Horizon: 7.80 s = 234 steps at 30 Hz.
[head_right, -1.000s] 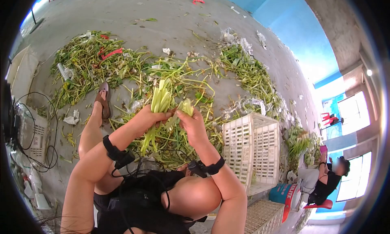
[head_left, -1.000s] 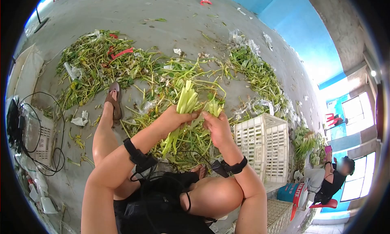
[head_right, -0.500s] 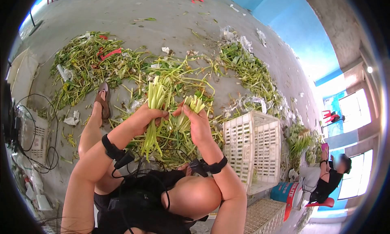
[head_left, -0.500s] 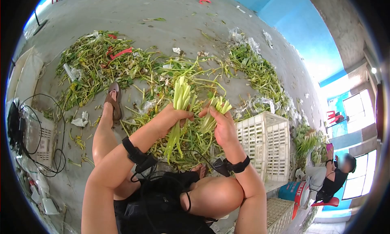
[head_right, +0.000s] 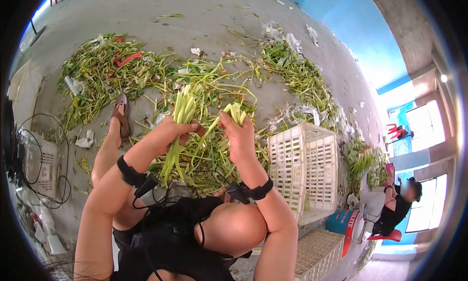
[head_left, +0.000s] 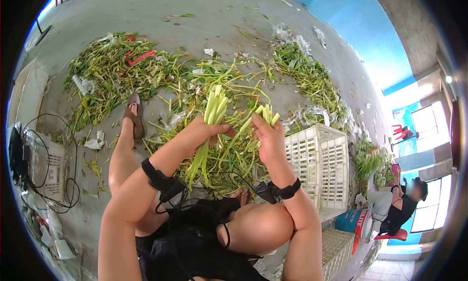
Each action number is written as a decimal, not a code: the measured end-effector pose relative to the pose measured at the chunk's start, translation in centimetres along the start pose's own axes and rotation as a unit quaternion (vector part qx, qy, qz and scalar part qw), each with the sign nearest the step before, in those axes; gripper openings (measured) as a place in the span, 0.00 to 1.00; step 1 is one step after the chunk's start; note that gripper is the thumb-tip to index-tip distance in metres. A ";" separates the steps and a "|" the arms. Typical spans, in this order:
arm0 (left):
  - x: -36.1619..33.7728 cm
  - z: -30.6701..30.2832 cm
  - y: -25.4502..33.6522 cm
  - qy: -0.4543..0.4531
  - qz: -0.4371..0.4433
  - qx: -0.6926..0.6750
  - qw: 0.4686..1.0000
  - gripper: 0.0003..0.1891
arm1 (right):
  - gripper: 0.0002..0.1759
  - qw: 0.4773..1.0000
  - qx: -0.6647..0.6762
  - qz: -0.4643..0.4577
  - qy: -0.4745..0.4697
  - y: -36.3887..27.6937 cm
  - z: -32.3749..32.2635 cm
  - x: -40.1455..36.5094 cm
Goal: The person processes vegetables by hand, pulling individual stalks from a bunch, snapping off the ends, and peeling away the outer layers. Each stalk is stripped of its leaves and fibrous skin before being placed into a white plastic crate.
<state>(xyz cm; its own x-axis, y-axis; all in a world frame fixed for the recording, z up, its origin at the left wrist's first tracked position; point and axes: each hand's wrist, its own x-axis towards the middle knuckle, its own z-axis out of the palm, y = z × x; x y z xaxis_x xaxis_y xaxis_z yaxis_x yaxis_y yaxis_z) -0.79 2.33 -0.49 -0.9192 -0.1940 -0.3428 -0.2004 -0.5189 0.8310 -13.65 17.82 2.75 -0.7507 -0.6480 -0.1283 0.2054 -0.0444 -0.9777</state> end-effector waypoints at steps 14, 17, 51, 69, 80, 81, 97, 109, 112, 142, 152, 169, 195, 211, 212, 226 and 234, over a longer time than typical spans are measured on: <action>-0.3 0.5 -0.1 -0.029 0.024 0.112 0.993 0.08 | 0.09 0.999 0.005 -0.031 0.024 0.5 0.1 0.1; -0.4 0.9 0.1 -0.012 0.028 0.131 0.991 0.08 | 0.09 0.999 0.008 -0.044 0.025 0.5 0.1 0.1; 0.7 -1.8 0.5 0.170 0.013 -0.110 0.979 0.07 | 0.08 0.977 -0.022 -0.212 -0.019 -2.1 1.9 -2.6; -1.1 0.6 0.8 0.059 0.094 0.131 0.985 0.10 | 0.13 0.998 -0.048 0.016 -0.036 -0.5 2.2 -1.3; -0.9 1.2 0.5 0.080 0.169 0.199 0.962 0.10 | 0.11 0.996 -0.065 -0.034 -0.053 1.1 1.7 -0.7; -0.8 1.2 0.3 0.080 0.176 0.193 0.962 0.10 | 0.11 0.996 -0.067 -0.037 -0.056 1.0 1.7 -0.7; -0.6 1.6 0.6 0.080 0.150 0.203 0.964 0.12 | 0.17 0.994 -0.096 -0.036 -0.035 1.3 1.1 -0.5; -0.1 1.4 0.2 0.081 0.155 0.201 0.964 0.09 | 0.12 0.989 -0.138 -0.041 -0.023 1.1 1.1 -0.9; -0.1 1.7 -0.1 0.114 0.158 0.235 0.952 0.11 | 0.12 0.979 -0.201 -0.043 -0.013 0.7 0.8 -1.0; -0.4 1.0 -1.1 0.097 0.217 0.222 0.946 0.14 | 0.10 0.988 -0.147 -0.049 -0.027 1.8 1.7 -1.1; -0.1 1.2 -1.3 0.083 0.165 0.095 0.978 0.11 | 0.12 0.993 -0.101 -0.044 -0.035 2.0 2.0 -1.0; 0.2 1.0 -0.6 0.098 0.107 -0.032 0.989 0.07 | 0.17 0.986 -0.149 -0.021 -0.075 2.5 1.6 -0.7; -0.1 1.9 -0.3 0.111 0.101 0.054 0.987 0.06 | 0.10 0.993 -0.106 -0.029 -0.049 2.4 1.8 -0.8; -0.6 1.5 0.1 0.105 0.136 0.133 0.976 0.10 | 0.12 0.988 -0.139 -0.048 -0.037 2.3 1.9 -1.0; -0.9 1.5 0.5 0.103 0.127 0.152 0.975 0.10 | 0.13 0.989 -0.142 -0.039 -0.032 1.9 1.9 -1.1; -0.5 1.5 -0.6 0.070 0.183 0.122 0.973 0.10 | 0.15 0.991 -0.119 -0.045 -0.052 2.0 1.6 -1.0; -0.1 1.3 -0.5 0.071 0.147 0.083 0.983 0.08 | 0.12 0.987 -0.138 -0.062 -0.059 2.3 1.3 -0.9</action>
<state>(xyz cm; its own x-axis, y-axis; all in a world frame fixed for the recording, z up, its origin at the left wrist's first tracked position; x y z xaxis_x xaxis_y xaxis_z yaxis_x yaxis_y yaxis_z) -1.06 3.70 -0.29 -0.8911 -0.4363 -0.1249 0.0039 -0.2826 0.9592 -11.70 17.36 0.85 -0.6772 -0.7358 0.0005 -0.0747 0.0680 -0.9949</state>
